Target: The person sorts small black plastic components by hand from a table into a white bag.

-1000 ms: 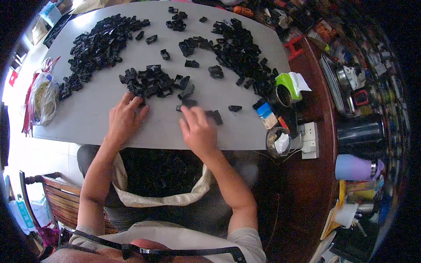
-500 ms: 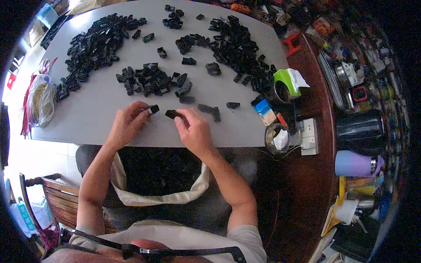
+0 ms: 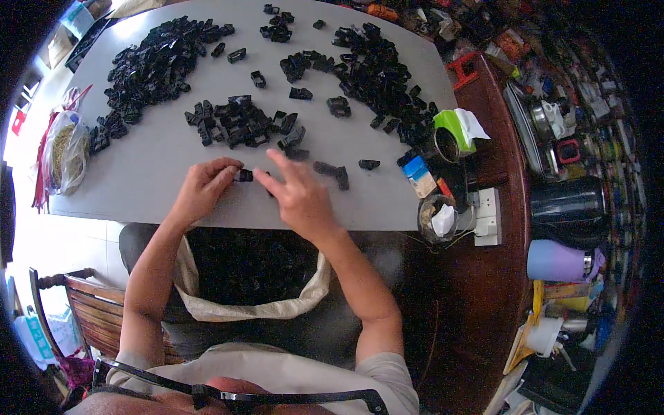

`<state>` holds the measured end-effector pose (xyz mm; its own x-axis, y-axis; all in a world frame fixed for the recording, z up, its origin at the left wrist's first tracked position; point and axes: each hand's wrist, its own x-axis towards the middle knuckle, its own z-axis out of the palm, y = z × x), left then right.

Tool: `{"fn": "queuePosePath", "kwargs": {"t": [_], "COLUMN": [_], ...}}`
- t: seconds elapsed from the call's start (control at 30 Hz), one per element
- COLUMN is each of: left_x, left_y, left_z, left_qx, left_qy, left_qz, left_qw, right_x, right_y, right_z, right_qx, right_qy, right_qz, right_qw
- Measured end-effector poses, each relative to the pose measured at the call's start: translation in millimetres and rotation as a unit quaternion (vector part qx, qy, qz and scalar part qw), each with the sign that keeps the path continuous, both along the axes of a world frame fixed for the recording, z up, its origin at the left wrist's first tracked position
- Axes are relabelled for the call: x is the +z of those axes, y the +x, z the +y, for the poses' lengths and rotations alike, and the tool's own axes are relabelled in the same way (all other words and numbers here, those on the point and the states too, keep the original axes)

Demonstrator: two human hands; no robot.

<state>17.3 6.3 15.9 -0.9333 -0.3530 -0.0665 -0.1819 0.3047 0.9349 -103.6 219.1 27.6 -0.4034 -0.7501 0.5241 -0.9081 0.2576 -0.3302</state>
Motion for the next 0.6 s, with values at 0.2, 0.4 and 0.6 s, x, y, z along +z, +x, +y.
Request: {"fn": "queuePosePath", "kwargs": {"t": [0.2, 0.4, 0.6], "left_x": [-1.4, 4.1, 2.7], "left_y": [0.9, 1.0, 1.9], "left_z": [1.4, 4.1, 11.7], "left_qx": [0.0, -0.028, -0.057], "left_qy": [0.007, -0.044, 0.079], "left_qz": [0.005, 0.0, -0.027], "left_qw": [1.0, 0.999, 0.995], "right_x": [-2.8, -3.8, -20.9], "right_y": [-2.1, 6.9, 12.5], "right_z": [6.6, 1.2, -10.4], "right_qx": [0.074, 0.051, 0.068], "right_qy": [0.078, -0.064, -0.076], "right_qz": [0.005, -0.084, -0.047], "right_qw": [0.994, 0.993, 0.994]}}
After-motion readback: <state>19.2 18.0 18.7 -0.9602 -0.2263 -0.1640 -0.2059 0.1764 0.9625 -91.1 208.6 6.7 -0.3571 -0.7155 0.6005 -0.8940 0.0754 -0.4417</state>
